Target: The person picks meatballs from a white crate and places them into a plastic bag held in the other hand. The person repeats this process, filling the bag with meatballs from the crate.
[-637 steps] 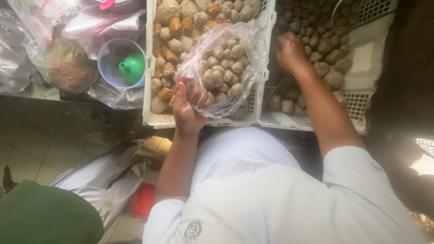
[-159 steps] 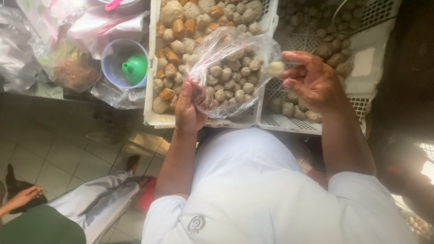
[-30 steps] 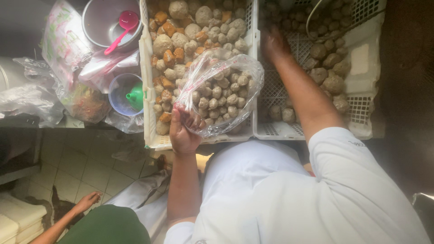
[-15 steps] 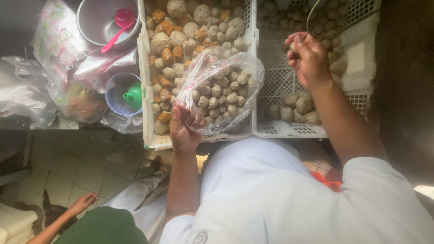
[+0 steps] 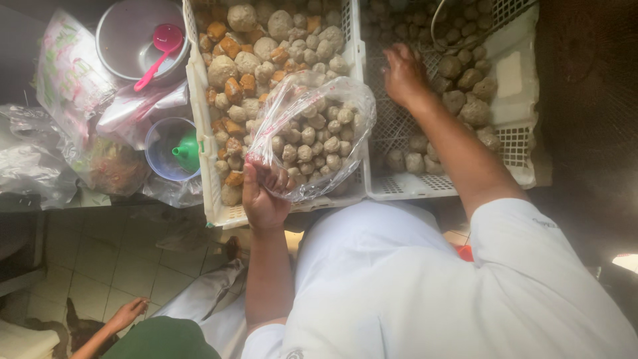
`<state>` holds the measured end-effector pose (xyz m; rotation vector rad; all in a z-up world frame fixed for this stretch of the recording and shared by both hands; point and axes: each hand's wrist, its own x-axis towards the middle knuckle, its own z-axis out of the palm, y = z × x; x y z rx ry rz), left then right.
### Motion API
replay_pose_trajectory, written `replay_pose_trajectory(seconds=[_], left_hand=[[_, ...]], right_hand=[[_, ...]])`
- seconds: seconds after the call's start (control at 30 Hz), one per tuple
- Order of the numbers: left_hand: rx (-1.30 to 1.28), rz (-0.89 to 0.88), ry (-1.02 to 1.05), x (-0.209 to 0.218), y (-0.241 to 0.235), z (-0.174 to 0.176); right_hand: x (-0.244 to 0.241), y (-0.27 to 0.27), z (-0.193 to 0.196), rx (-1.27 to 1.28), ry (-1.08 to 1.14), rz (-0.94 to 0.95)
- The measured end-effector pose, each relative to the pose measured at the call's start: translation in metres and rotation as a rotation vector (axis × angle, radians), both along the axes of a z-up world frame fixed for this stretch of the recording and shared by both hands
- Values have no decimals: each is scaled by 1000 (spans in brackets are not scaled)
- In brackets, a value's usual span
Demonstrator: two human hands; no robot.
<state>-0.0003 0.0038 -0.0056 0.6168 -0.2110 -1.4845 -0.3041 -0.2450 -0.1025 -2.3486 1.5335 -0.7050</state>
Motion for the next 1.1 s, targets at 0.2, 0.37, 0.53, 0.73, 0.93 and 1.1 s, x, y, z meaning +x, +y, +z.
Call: replay_pose_trajectory(seconds=[0.2, 0.37, 0.53, 0.73, 0.93, 1.1], left_hand=[[5, 10, 39, 2, 2, 0], [8, 34, 8, 1, -1, 2], [35, 27, 26, 0, 2, 4], [-5, 2, 17, -2, -4, 6], [-29, 17, 63, -1, -5, 5], [-2, 37, -8, 0, -2, 2]], right_hand=[[-37, -1, -53, 234, 193, -13], [-41, 32, 32, 495, -518, -55], [-10, 92, 115, 283, -811, 234], [9, 53, 80, 165, -424, 229], [-57, -47, -6, 169, 170, -87], [-76, -61, -59, 134, 306, -58]])
